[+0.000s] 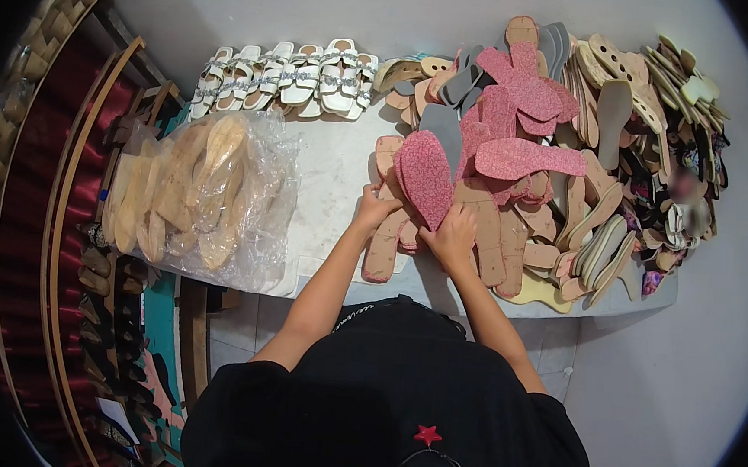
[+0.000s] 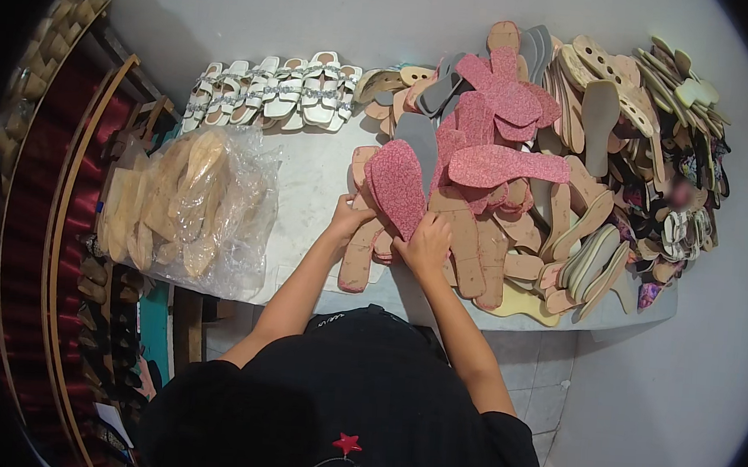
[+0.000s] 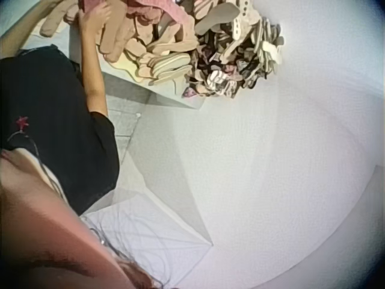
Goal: Sorting and arranging finished white sandals and pink insoles on a work table.
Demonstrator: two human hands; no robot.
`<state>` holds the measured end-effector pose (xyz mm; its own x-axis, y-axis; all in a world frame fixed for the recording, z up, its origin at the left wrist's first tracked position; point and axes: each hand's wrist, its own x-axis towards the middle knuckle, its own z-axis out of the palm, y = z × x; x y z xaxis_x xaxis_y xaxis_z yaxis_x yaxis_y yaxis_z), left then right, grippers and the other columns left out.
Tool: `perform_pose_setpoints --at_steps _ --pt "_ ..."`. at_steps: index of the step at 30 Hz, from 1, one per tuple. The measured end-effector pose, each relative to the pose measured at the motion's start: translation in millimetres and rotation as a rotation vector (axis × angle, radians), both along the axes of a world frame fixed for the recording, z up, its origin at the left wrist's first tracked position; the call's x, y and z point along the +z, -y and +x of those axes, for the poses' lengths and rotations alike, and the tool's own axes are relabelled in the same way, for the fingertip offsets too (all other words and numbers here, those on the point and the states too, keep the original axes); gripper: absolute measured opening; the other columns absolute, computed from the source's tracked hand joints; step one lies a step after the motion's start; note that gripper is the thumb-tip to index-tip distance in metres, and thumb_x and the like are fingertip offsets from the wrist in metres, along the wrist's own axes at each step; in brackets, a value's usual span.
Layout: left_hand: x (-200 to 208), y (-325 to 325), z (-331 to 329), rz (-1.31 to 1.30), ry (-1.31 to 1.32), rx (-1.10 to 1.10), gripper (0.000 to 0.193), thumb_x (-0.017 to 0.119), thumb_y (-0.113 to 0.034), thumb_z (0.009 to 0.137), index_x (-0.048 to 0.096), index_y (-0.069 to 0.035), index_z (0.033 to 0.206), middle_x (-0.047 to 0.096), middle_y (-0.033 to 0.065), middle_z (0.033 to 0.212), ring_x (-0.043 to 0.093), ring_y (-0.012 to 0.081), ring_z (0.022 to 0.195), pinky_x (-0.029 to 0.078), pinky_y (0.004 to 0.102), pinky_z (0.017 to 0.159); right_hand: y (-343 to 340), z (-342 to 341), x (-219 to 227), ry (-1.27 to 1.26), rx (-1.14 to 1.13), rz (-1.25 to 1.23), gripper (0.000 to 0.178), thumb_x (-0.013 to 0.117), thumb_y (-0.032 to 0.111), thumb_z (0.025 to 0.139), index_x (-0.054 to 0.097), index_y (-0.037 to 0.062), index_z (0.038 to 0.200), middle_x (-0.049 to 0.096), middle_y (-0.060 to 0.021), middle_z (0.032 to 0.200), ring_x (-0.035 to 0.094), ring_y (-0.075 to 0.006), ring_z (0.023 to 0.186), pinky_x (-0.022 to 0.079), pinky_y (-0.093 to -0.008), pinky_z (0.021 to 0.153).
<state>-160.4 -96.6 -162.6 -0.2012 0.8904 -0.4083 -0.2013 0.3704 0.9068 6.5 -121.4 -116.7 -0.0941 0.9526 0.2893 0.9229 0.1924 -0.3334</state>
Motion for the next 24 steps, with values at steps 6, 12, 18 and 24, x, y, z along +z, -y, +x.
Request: perform_pose_setpoints --at_steps 6,12,18,24 --pt "3.0 -8.2 -7.5 -0.005 0.303 -0.172 0.052 0.059 -0.004 0.07 0.033 -0.001 0.115 0.052 0.0132 0.098 0.056 0.0218 0.082 0.049 0.0319 0.067 -16.2 8.6 -6.6 -0.074 0.005 -0.034 0.059 0.073 0.028 0.047 0.042 -0.0004 0.088 0.051 -0.018 0.079 0.05 -0.0339 0.076 0.039 -0.0423 0.065" --pt "20.3 -10.3 -13.4 0.067 0.373 -0.147 0.048 0.058 -0.008 0.076 0.032 -0.004 0.117 0.052 0.0113 0.1 0.055 0.0212 0.086 0.049 0.0337 0.07 -25.8 4.8 6.7 -0.288 -0.021 -0.075 0.065 0.071 0.03 0.05 0.039 -0.0049 0.095 0.053 -0.0248 0.077 0.054 -0.0384 0.072 0.042 -0.044 0.061" --pt "59.2 -69.1 -20.9 0.376 0.484 -0.143 0.047 0.06 -0.009 0.076 0.038 -0.002 0.117 0.053 0.0094 0.101 0.055 0.0176 0.087 0.048 0.03 0.072 -64.4 -10.6 69.2 -0.384 -0.084 -0.036 0.072 0.069 0.032 0.053 0.035 -0.0074 0.102 0.053 -0.028 0.081 0.054 -0.0408 0.075 0.044 -0.043 0.064" --pt "112.4 -170.6 -8.2 0.524 0.368 -0.175 0.058 0.061 -0.02 0.075 0.032 0.002 0.12 0.05 0.0135 0.108 0.053 0.0201 0.093 0.047 0.033 0.073 -138.0 1.8 116.9 -0.519 -0.174 0.014 0.085 0.071 0.04 0.055 0.03 -0.012 0.108 0.049 -0.0303 0.097 0.049 -0.0396 0.094 0.039 -0.0392 0.08"
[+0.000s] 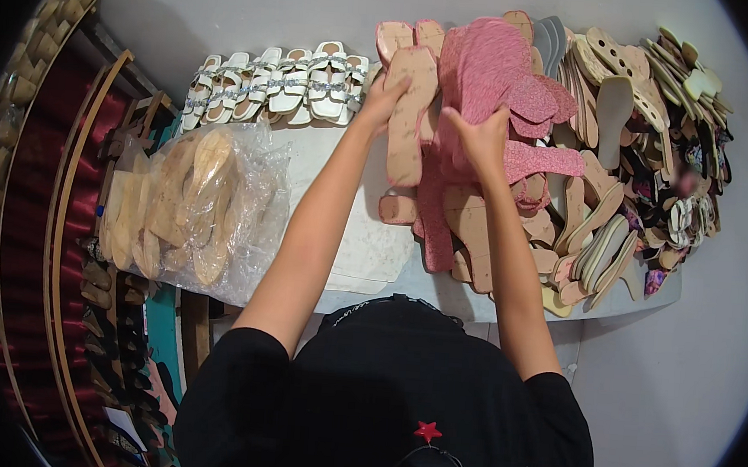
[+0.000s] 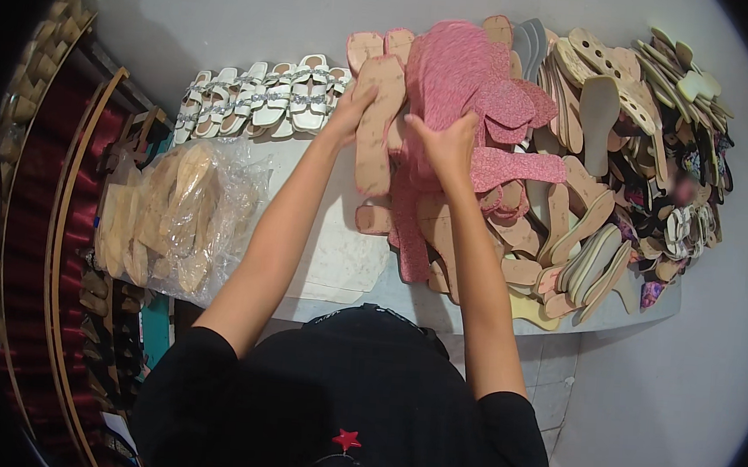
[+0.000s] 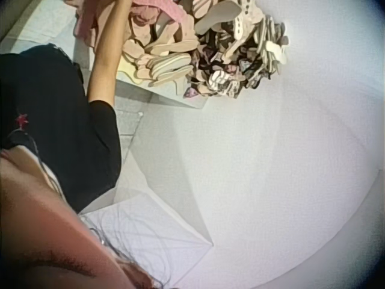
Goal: Sorting and arranging finished white sandals and pink insoles on a work table.
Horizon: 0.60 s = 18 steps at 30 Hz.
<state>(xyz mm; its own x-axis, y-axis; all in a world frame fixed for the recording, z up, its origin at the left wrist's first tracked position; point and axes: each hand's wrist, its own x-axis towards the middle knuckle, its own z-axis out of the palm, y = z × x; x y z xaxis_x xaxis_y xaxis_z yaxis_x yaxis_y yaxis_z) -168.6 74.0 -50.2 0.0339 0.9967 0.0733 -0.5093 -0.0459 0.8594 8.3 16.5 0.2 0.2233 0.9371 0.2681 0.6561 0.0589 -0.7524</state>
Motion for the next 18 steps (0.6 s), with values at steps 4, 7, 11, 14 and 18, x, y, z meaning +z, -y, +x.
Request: perform_pose_setpoints --at_steps 4,7,11,14,18 --pt "-22.7 -45.2 -13.0 -0.342 -0.619 0.344 0.079 0.064 -0.034 0.07 0.022 0.003 0.126 0.041 0.0184 0.119 0.046 0.0248 0.104 0.042 0.0368 0.082 -28.0 3.8 -28.9 0.027 0.009 0.267 0.087 0.072 0.036 0.057 0.027 -0.017 0.109 0.044 -0.0332 0.102 0.044 -0.0383 0.102 0.035 -0.0379 0.087" --pt "-34.1 -29.4 12.8 -0.309 -0.698 -0.033 0.092 0.065 -0.038 0.065 0.013 0.001 0.13 0.035 0.0204 0.124 0.039 0.0283 0.111 0.034 0.0321 0.09 -23.8 26.8 -53.7 -0.105 0.074 0.061 0.08 0.069 0.03 0.06 0.03 -0.0165 0.112 0.045 -0.0287 0.107 0.044 -0.0359 0.103 0.034 -0.039 0.088" --pt "-46.5 -10.6 16.1 -0.11 -0.619 0.065 0.082 0.063 -0.037 0.067 0.022 -0.002 0.129 0.034 0.0194 0.124 0.038 0.0283 0.111 0.035 0.0342 0.088 -20.0 36.0 -77.3 -0.48 0.148 0.028 0.064 0.067 0.028 0.065 0.038 -0.0104 0.108 0.049 -0.0226 0.104 0.049 -0.0261 0.097 0.039 -0.0334 0.081" --pt "-38.2 12.9 13.5 -0.277 -1.239 0.385 0.068 0.058 -0.039 0.073 0.029 -0.008 0.126 0.033 0.0157 0.125 0.036 0.0222 0.113 0.028 0.0307 0.093 -4.4 32.9 -63.8 -0.776 0.371 -0.172 0.063 0.065 0.027 0.069 0.037 -0.0079 0.113 0.052 -0.0163 0.096 0.051 -0.0221 0.088 0.04 -0.0317 0.078" --pt "-23.4 49.7 9.4 -0.02 -1.12 0.309 0.067 0.053 -0.045 0.076 0.028 -0.01 0.127 0.032 0.0154 0.126 0.033 0.0235 0.116 0.025 0.0321 0.096 34.0 13.4 -49.2 -0.862 0.484 -0.163 0.061 0.065 0.026 0.069 0.038 -0.006 0.114 0.052 -0.0101 0.085 0.051 -0.0204 0.077 0.041 -0.0321 0.073"
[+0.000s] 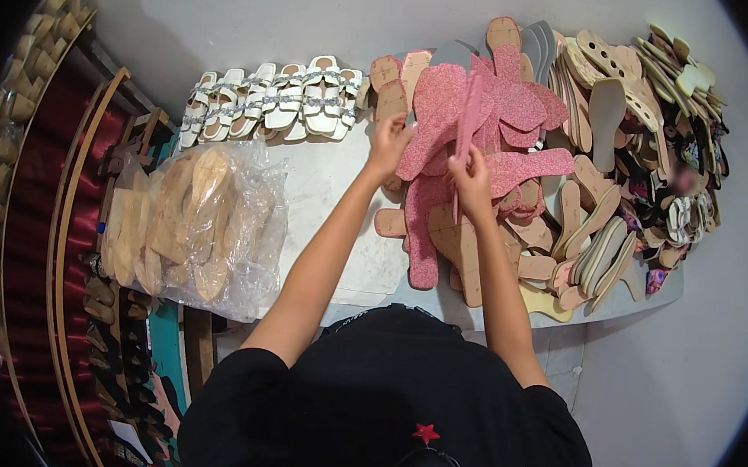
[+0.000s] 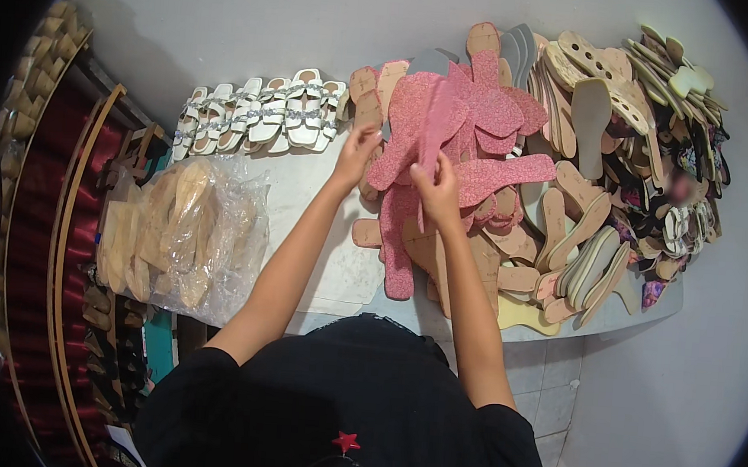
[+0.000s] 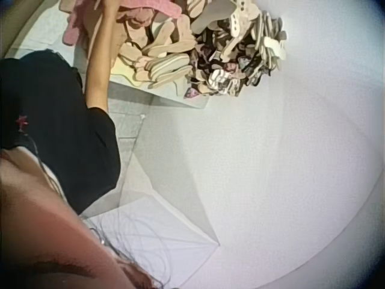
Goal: Sorting and arranging finished white sandals and pink insoles on a work table.
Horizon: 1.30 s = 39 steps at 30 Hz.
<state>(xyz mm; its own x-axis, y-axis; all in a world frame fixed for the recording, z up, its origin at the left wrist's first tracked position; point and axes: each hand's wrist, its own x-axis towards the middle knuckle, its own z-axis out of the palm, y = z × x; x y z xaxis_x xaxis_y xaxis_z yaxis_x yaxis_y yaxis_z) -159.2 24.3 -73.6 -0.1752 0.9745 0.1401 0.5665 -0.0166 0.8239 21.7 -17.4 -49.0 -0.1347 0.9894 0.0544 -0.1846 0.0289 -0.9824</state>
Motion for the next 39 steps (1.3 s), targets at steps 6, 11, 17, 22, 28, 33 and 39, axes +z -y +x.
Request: perform_pose_setpoints --at_steps 6,11,17,22,28,33,39 --pt "25.5 67.6 18.2 0.108 1.201 -0.446 0.049 0.034 -0.034 0.088 0.027 -0.001 0.123 0.04 0.0118 0.12 0.04 0.0211 0.111 0.031 0.0335 0.093 61.5 -26.8 -1.7 0.698 -0.175 0.514 0.063 0.069 0.028 0.062 0.044 -0.0073 0.109 0.044 -0.0131 0.085 0.047 -0.0231 0.078 0.039 -0.0309 0.069" --pt "-13.2 97.4 2.1 0.185 1.002 -0.141 0.039 0.03 -0.025 0.09 0.041 0.003 0.114 0.045 0.013 0.113 0.042 0.0189 0.105 0.03 0.0283 0.092 96.8 -41.5 -5.0 0.725 -0.027 0.438 0.061 0.066 0.031 0.064 0.045 -0.0104 0.105 0.045 -0.0199 0.083 0.047 -0.0311 0.079 0.038 -0.0354 0.071" --pt "-14.3 136.2 -26.9 0.147 1.197 0.064 0.034 0.028 -0.02 0.09 0.044 0.003 0.108 0.051 0.0116 0.104 0.05 0.0176 0.094 0.038 0.0279 0.084 104.6 -38.2 -29.3 0.022 0.384 -0.226 0.036 0.051 0.024 0.082 0.048 -0.0028 0.107 0.053 -0.0049 0.074 0.051 -0.0088 0.064 0.043 -0.0244 0.054" --pt "-10.4 166.2 -46.2 0.138 1.366 0.09 0.037 0.029 -0.026 0.09 0.038 0.001 0.114 0.049 0.0125 0.107 0.051 0.0217 0.096 0.042 0.0332 0.083 120.9 -58.8 -26.9 0.256 0.102 0.127 0.047 0.057 0.021 0.076 0.041 0.0008 0.116 0.054 -0.0095 0.087 0.053 -0.013 0.074 0.043 -0.026 0.062" --pt "-12.6 185.9 -60.8 0.046 1.697 -0.108 0.041 0.029 -0.03 0.09 0.034 -0.002 0.12 0.043 0.0136 0.118 0.043 0.0252 0.107 0.033 0.0387 0.093 151.7 -91.9 12.6 0.701 0.048 0.492 0.071 0.068 0.018 0.06 0.037 0.003 0.122 0.048 -0.0197 0.101 0.048 -0.0299 0.091 0.039 -0.0353 0.079" --pt "0.0 193.4 -59.4 -0.033 1.723 -0.15 0.046 0.026 -0.035 0.09 0.032 -0.002 0.122 0.041 0.0147 0.12 0.041 0.0266 0.11 0.031 0.04 0.095 162.5 -107.7 0.4 0.737 0.026 0.441 0.072 0.071 0.021 0.058 0.039 0.006 0.121 0.046 -0.0184 0.093 0.047 -0.0305 0.086 0.039 -0.0363 0.077" --pt "-5.8 195.2 -64.5 -0.023 1.704 -0.216 0.052 0.019 -0.042 0.089 0.032 -0.004 0.122 0.042 0.0142 0.119 0.043 0.0278 0.108 0.034 0.0417 0.093 173.9 -117.6 -4.2 0.791 -0.013 0.491 0.072 0.072 0.022 0.056 0.041 0.0061 0.119 0.042 -0.0173 0.09 0.043 -0.0298 0.084 0.037 -0.0372 0.076"
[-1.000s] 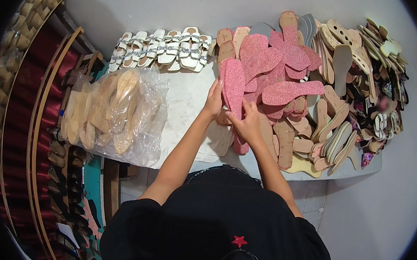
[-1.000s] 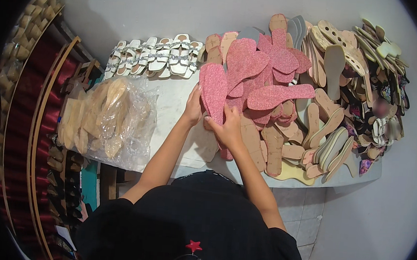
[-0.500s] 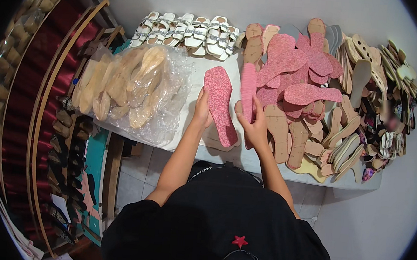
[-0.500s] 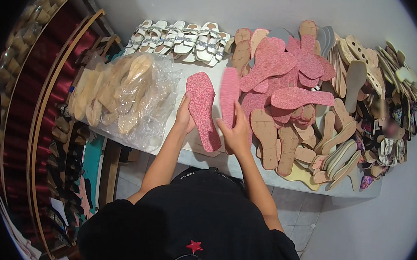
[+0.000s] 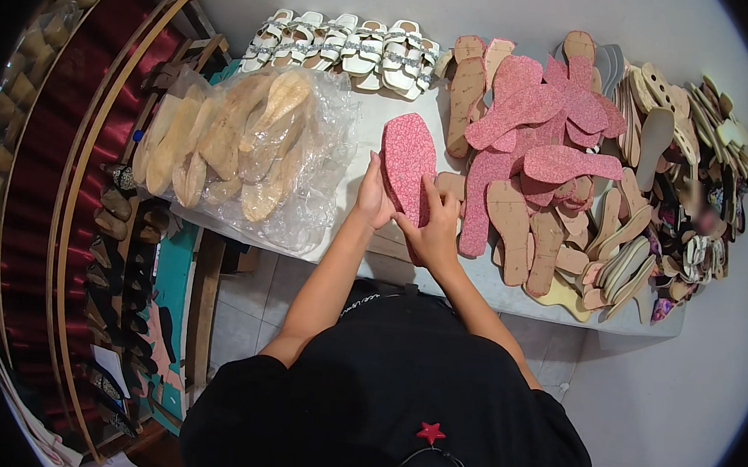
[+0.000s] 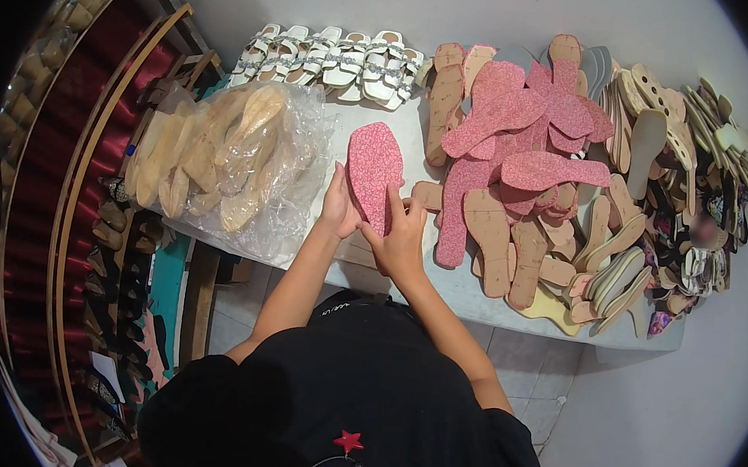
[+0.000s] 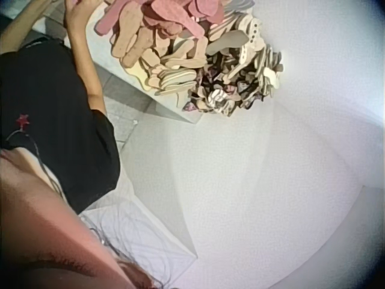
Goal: Sorting and arranging finished white sandals and pink insoles on a work table.
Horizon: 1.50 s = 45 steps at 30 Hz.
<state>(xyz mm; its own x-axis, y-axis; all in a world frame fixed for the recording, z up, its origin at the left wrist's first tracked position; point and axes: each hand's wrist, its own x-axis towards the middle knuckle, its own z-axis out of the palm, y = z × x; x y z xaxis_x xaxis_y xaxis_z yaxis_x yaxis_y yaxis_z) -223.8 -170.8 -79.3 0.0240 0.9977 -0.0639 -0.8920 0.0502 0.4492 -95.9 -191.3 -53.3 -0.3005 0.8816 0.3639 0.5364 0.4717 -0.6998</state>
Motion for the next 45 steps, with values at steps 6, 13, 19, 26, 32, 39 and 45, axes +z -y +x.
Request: perform_pose_setpoints --at_steps 6,13,19,26,32,39,45 --pt "-7.9 -0.5 -3.9 0.033 0.004 -0.024 0.053 0.017 -0.045 0.088 0.031 -0.007 0.123 0.042 0.0126 0.118 0.042 0.0264 0.108 0.033 0.0407 0.093 4.2 -5.6 -2.8 0.005 -0.024 -0.006 0.071 0.072 0.022 0.057 0.042 0.0042 0.118 0.04 -0.0176 0.093 0.041 -0.0297 0.087 0.035 -0.0378 0.078" --pt "-12.1 -0.2 -6.5 0.027 -0.036 -0.07 0.061 0.014 -0.051 0.086 0.027 -0.005 0.124 0.041 0.0201 0.117 0.043 0.0319 0.107 0.035 0.044 0.091 9.5 -10.2 -1.0 0.008 -0.028 -0.04 0.072 0.073 0.023 0.056 0.042 0.0022 0.118 0.039 -0.0175 0.095 0.041 -0.0302 0.088 0.035 -0.0379 0.078" --pt "-14.5 -1.1 -8.1 0.032 -0.065 -0.09 0.066 0.012 -0.053 0.085 0.025 -0.004 0.126 0.04 0.0278 0.115 0.043 0.0383 0.105 0.036 0.0478 0.089 10.1 -12.4 -5.8 0.001 -0.025 -0.049 0.075 0.075 0.025 0.054 0.042 0.001 0.117 0.039 -0.0173 0.095 0.041 -0.0295 0.088 0.035 -0.0376 0.078" --pt "-13.0 2.1 -11.3 0.053 -0.131 -0.127 0.044 0.029 -0.03 0.089 0.022 -0.006 0.125 0.041 0.0266 0.115 0.043 0.0392 0.105 0.039 0.0493 0.086 12.8 -15.8 -4.6 0.032 0.0 -0.031 0.065 0.068 0.025 0.062 0.042 -0.0005 0.116 0.038 -0.0182 0.092 0.04 -0.0286 0.085 0.035 -0.0365 0.076" --pt "-7.1 2.7 -14.5 0.091 -0.151 -0.065 0.036 0.027 -0.01 0.087 0.022 -0.007 0.123 0.04 0.0218 0.116 0.043 0.0396 0.105 0.042 0.0498 0.083 9.0 -12.0 -18.6 0.123 0.011 -0.031 0.056 0.057 0.018 0.073 0.034 -0.0032 0.12 0.039 -0.0215 0.093 0.04 -0.0301 0.084 0.036 -0.0364 0.075" --pt "-71.5 -13.4 -9.2 -0.157 -0.391 0.204 0.033 0.045 -0.005 0.081 0.029 -0.002 0.11 0.042 0.0173 0.113 0.053 0.0242 0.088 0.045 0.0358 0.077 -0.7 -2.6 -60.3 -0.069 0.094 -0.399 0.053 0.056 0.016 0.074 0.032 -0.0035 0.117 0.04 -0.0251 0.1 0.045 -0.0323 0.086 0.037 -0.0365 0.077" --pt "-132.4 -17.1 -37.9 -0.368 -0.882 0.255 0.041 0.055 -0.004 0.075 0.035 0.005 0.109 0.053 0.0151 0.095 0.054 0.0181 0.079 0.045 0.0279 0.07 -9.9 29.7 -55.9 0.275 -0.413 -0.024 0.062 0.065 0.017 0.063 0.034 0.0037 0.116 0.035 -0.0223 0.111 0.035 -0.0373 0.102 0.03 -0.046 0.083"
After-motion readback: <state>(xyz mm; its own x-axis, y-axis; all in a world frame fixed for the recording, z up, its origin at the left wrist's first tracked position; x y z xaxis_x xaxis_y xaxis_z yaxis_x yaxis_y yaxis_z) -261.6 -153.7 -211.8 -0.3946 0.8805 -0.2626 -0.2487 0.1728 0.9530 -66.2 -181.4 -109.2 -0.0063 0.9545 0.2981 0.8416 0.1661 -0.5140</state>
